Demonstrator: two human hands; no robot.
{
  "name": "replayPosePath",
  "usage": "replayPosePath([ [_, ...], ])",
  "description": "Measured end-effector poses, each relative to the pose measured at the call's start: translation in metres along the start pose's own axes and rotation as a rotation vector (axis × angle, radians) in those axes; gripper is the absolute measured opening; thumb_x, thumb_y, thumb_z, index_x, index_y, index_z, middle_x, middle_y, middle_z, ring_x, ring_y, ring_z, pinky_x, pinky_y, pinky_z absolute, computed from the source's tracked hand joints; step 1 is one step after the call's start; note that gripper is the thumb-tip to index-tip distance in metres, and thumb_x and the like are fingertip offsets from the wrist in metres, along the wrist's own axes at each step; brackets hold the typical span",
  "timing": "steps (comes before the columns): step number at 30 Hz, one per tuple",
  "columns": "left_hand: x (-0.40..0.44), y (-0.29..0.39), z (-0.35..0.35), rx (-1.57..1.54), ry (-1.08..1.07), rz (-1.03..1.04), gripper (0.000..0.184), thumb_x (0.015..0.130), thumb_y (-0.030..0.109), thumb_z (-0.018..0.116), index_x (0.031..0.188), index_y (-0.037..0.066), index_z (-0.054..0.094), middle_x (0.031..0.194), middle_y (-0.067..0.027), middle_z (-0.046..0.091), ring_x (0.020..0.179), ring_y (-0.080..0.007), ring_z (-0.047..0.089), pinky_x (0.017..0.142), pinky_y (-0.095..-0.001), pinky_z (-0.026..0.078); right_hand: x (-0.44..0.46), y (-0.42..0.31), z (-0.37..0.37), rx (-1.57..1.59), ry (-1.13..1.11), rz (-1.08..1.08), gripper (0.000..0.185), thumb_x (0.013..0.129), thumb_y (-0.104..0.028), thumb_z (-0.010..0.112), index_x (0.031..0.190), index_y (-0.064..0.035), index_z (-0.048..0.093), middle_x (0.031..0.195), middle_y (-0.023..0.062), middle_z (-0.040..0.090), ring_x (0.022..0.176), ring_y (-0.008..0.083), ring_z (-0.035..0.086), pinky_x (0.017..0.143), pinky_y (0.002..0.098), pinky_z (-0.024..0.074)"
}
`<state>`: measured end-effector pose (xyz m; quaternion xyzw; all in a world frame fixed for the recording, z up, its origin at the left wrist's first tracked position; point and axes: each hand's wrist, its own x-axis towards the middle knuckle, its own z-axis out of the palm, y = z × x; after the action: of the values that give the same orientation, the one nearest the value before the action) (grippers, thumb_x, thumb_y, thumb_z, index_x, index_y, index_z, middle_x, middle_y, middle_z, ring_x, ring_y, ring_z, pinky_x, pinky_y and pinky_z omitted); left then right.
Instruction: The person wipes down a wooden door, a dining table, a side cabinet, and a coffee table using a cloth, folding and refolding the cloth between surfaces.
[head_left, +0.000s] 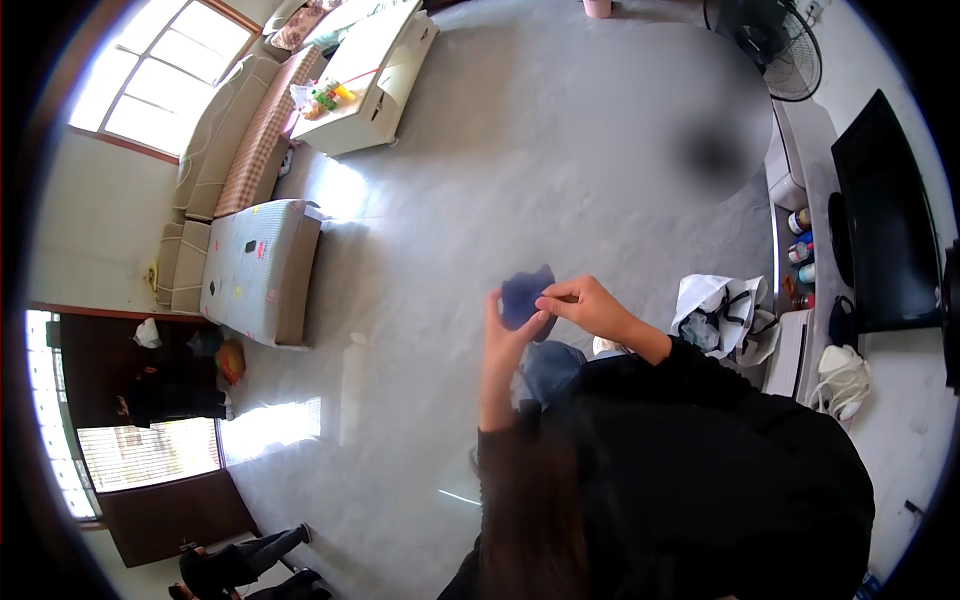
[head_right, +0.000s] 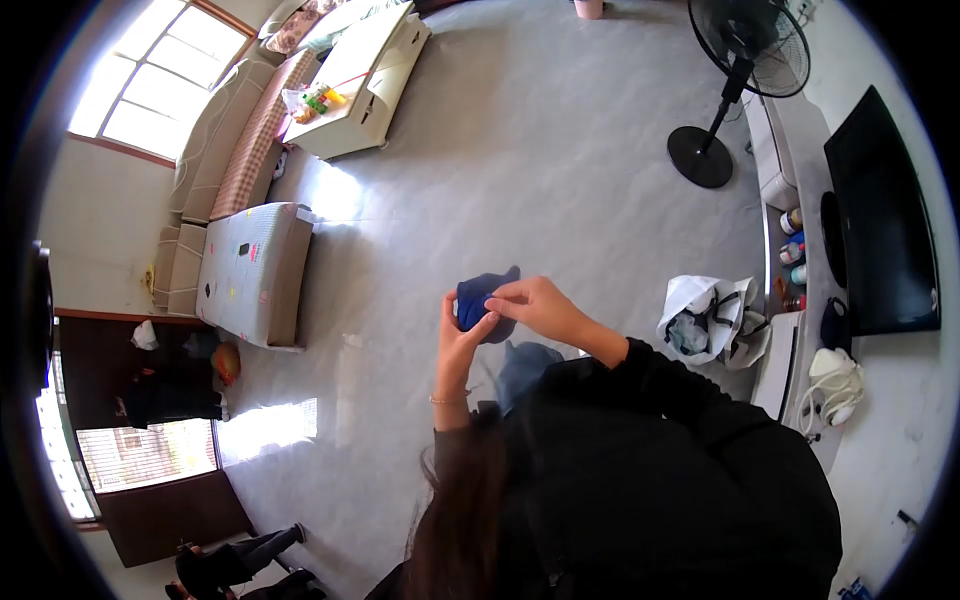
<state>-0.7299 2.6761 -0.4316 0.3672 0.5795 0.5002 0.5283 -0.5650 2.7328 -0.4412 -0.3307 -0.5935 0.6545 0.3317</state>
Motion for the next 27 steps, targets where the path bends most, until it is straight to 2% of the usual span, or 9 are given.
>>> replayPosePath([
  [6,0.101,0.001,-0.020,-0.019,-0.085,-0.041,0.050,0.081,0.009,0.073,0.124,0.001,0.047,0.098,-0.0072,0.063,0.086,-0.0112,0.062,0.075,-0.0235,0.052,0.080,0.000,-0.045,0.061,0.099,0.089,0.025,0.092,-0.021,0.063,0.088,0.0035,0.067,0.074,-0.0020,0.060,0.069,0.0046,0.048,0.061,0.0225,0.0399],
  [9,0.160,-0.004,-0.035,-0.020,-0.096,-0.008,0.042,0.081,0.006,0.069,0.119,-0.002,0.053,0.096,-0.0078,0.065,0.083,-0.0110,0.062,0.071,-0.0235,0.051,0.136,-0.002,-0.064,0.077,0.123,0.028,0.026,0.092,-0.022,0.064,0.085,0.0031,0.067,0.073,-0.0030,0.059,0.068,0.0037,0.047,0.060,0.0222,0.0391],
  [12,0.223,0.003,-0.046,0.277,-0.021,0.084,0.031,0.080,0.003,0.058,0.110,-0.005,0.059,0.088,-0.0077,0.067,0.078,-0.0097,0.062,0.070,-0.0244,0.050,0.193,0.000,-0.074,0.031,0.090,0.102,0.027,0.092,-0.022,0.063,0.083,0.0029,0.067,0.071,-0.0039,0.059,0.068,0.0032,0.048,0.060,0.0224,0.0388],
  [16,0.319,0.008,-0.075,0.618,0.099,0.254,0.027,0.082,0.006,0.056,0.106,-0.004,0.060,0.087,-0.0076,0.068,0.078,-0.0081,0.061,0.069,-0.0245,0.049,0.272,-0.021,-0.094,-0.041,0.081,0.104,0.026,0.092,-0.022,0.064,0.086,0.0032,0.068,0.070,-0.0030,0.060,0.067,0.0040,0.049,0.060,0.0226,0.0396],
  [18,0.364,0.023,-0.093,0.663,0.177,0.315,0.026,0.083,0.008,0.053,0.105,-0.003,0.059,0.084,-0.0129,0.065,0.074,-0.0148,0.061,0.067,-0.0279,0.049,0.319,-0.027,-0.103,-0.030,0.116,0.061,0.026,0.092,-0.022,0.064,0.088,0.0035,0.069,0.071,-0.0024,0.061,0.067,0.0045,0.049,0.061,0.0222,0.0399],
  [19,0.387,0.029,-0.103,0.660,0.183,0.320,0.026,0.083,0.008,0.053,0.105,-0.003,0.059,0.084,-0.0129,0.065,0.074,-0.0148,0.061,0.067,-0.0279,0.049,0.340,-0.027,-0.109,-0.042,0.170,0.083,0.026,0.091,-0.022,0.064,0.089,0.0037,0.069,0.072,-0.0020,0.061,0.067,0.0050,0.050,0.063,0.0221,0.0404],
  [21,0.418,0.051,-0.120,0.368,0.088,0.106,0.023,0.086,0.007,0.049,0.105,-0.003,0.058,0.078,-0.0079,0.060,0.068,-0.0126,0.055,0.061,-0.0275,0.046,0.371,-0.028,-0.113,-0.043,0.217,0.134,0.027,0.091,-0.022,0.064,0.090,0.0040,0.069,0.073,-0.0016,0.062,0.068,0.0055,0.050,0.064,0.0220,0.0409],
  [25,0.462,0.078,-0.152,-0.008,0.106,-0.013,0.027,0.089,0.005,0.043,0.112,-0.004,0.055,0.079,-0.0032,0.058,0.067,-0.0088,0.051,0.058,-0.0245,0.042,0.441,-0.040,-0.122,0.100,0.200,0.055,0.029,0.093,-0.025,0.062,0.094,0.0038,0.070,0.081,-0.0001,0.065,0.076,0.0060,0.055,0.073,0.0218,0.0422],
  [27,0.489,0.068,-0.174,-0.031,0.130,0.010,0.030,0.089,0.004,0.043,0.116,-0.003,0.053,0.082,-0.0041,0.059,0.067,-0.0084,0.051,0.057,-0.0235,0.041,0.478,-0.030,-0.130,0.145,0.219,0.064,0.027,0.093,-0.023,0.062,0.094,0.0031,0.070,0.081,0.0000,0.065,0.075,0.0061,0.055,0.072,0.0219,0.0428],
])
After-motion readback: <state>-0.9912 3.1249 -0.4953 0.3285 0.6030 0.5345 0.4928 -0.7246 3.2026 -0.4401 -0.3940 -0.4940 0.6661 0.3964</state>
